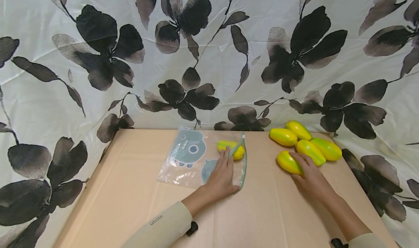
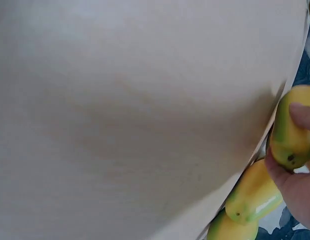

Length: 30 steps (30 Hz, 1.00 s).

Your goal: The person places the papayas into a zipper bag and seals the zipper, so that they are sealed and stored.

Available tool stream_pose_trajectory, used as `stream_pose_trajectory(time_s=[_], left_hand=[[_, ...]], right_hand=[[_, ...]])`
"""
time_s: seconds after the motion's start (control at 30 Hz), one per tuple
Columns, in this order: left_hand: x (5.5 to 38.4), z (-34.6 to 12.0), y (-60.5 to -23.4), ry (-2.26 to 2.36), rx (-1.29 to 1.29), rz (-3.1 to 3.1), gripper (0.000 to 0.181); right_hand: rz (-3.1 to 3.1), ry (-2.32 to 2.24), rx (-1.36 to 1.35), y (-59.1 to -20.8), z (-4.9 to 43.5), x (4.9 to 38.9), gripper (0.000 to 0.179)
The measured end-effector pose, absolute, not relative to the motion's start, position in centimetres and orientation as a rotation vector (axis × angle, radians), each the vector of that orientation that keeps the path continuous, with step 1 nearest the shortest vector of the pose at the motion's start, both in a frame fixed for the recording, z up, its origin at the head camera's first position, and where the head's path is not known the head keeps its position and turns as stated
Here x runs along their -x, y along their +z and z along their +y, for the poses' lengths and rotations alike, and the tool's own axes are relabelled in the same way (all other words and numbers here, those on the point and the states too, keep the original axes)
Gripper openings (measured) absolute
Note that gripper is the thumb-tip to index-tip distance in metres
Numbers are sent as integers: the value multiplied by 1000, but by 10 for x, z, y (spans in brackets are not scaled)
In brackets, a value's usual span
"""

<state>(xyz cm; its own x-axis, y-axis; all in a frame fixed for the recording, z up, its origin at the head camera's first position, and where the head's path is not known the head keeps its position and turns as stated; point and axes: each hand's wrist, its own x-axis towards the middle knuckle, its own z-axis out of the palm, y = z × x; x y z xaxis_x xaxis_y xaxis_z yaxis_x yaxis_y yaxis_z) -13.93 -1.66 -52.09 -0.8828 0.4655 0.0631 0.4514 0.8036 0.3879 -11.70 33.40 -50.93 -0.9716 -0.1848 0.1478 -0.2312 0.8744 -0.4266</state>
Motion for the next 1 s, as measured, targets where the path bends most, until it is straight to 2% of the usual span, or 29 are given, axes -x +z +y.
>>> stream_pose_trajectory(time_s=[0.2,0.4,0.67,1.0], left_hand=[[140,-15,-522,628,-758,2954,120],[140,-16,-520,631,-750,2949,121],[140,-16,-519,609,-761,2960,119],[140,-16,-518,619,-757,2949,120]], right_hand=[[-2851,781,-467,-503,329,122,85],[-2785,825,-601,-496,321,131,89],[-2891,846,-537,-488,310,142,83],[-2940,898,-610,-484,283,158,77]])
